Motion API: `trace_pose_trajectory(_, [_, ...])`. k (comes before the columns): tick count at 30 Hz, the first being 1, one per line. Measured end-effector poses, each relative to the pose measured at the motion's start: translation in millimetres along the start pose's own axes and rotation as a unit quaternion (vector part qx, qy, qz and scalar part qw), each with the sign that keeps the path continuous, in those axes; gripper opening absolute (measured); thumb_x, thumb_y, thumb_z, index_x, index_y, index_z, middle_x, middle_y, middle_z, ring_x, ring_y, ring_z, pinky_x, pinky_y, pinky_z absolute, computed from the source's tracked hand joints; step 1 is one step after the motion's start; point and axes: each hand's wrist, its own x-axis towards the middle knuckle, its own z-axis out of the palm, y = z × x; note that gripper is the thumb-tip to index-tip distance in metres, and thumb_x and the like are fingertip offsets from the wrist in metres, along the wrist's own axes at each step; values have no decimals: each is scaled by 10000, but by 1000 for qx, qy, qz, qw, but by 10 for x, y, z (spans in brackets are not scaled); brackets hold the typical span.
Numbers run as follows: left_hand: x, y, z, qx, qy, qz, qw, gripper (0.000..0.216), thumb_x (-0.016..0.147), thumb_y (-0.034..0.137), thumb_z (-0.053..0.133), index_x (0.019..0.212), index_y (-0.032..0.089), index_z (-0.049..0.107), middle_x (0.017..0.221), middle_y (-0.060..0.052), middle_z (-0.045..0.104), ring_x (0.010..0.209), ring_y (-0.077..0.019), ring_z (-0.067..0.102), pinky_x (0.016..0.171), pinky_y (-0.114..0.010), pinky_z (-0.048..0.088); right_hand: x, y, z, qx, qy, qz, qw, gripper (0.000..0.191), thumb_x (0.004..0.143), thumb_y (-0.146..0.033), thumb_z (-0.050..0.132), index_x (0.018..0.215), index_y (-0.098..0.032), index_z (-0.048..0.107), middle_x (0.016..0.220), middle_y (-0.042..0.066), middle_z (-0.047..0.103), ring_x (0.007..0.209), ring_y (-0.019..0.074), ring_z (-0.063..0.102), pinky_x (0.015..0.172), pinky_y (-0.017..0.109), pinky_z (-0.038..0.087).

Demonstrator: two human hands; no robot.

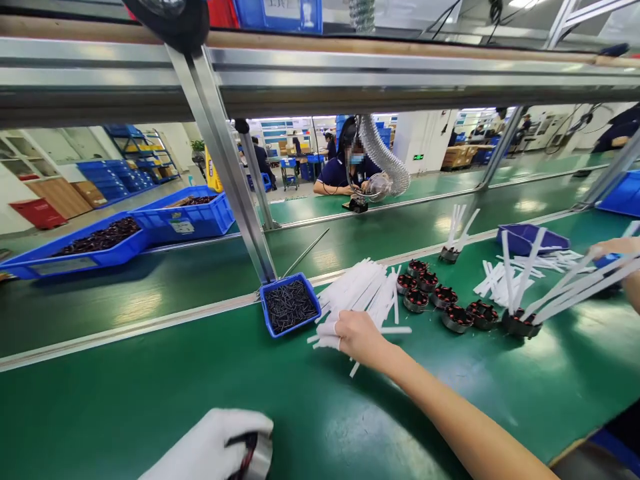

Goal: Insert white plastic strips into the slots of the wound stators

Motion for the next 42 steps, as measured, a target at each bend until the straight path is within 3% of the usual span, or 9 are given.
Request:
trace_pose_trajectory(2, [42,-34,29,-202,40,-30,978,354,696,109,445,1001,193,604,921,-20,669,771,-181,616,660,-252,476,-35,-271,47,55,-3,-31,998,243,877,-337,456,964,-221,651,839,54,616,750,144,556,665,231,425])
trace_pose_trajectory(6, [76,-108,136,-495,63,-63,864,435,740,197,539,1161,179,433,1049,-87,610,679,-148,625,536,-215,438,-105,-673,68,188,-17,-55,980,265,898,-226,387,1051,-174,597,878,77,591,800,159,527,702,262,422])
trace_pose_trajectory(13, [46,-211,235,-594,33,-32,803,462,730,159,558,1179,191,452,1065,-63,613,859,-194,606,777,-333,460,-143,-851,214,313,-56,39,947,28,771,-195,582,758,-173,571,690,-17,561,613,102,482,581,194,373])
trace_pose_trajectory(15, [63,-176,245,-592,12,-18,806,473,738,151,548,1200,177,451,1103,-74,596,929,-211,574,814,-357,447,-130,-891,270,322,-67,69,942,71,734,-150,593,737,-177,527,642,-42,521,562,88,445,528,175,343])
trace_pose_trajectory(18, [114,-138,282,-534,18,-3,845,448,759,182,557,1198,149,470,1074,-92,602,846,-194,573,715,-320,470,-116,-943,300,307,-97,96,942,178,668,-79,597,758,-189,490,592,-69,484,518,79,402,477,160,298])
trace_pose_trajectory(23, [153,-236,341,-495,77,-25,865,419,767,230,532,1176,151,487,943,-72,646,675,-161,579,574,-271,456,-145,-908,254,196,-130,107,966,100,717,-280,638,733,-190,598,614,-22,551,546,114,464,521,197,326])
trace_pose_trajectory(31, [104,-145,283,-502,79,-37,860,503,715,237,569,1191,123,454,1075,-118,613,819,-217,605,681,-328,482,-202,-850,380,142,-138,27,980,229,859,-293,477,728,-190,634,662,23,558,626,140,506,575,224,361])
trace_pose_trajectory(35, [116,-107,297,-473,90,-25,876,475,689,191,579,1149,109,496,1100,-119,624,1013,-257,565,874,-371,440,-226,-868,472,133,-110,-9,985,209,845,-228,464,713,-180,619,659,32,556,604,142,497,554,231,361])
trace_pose_trajectory(42, [119,-205,350,-421,99,2,901,439,739,139,470,1176,141,496,1193,-78,582,1061,-217,552,951,-365,405,-246,-865,499,141,-45,-35,988,264,864,-237,408,752,-169,638,652,61,559,600,152,506,548,244,401])
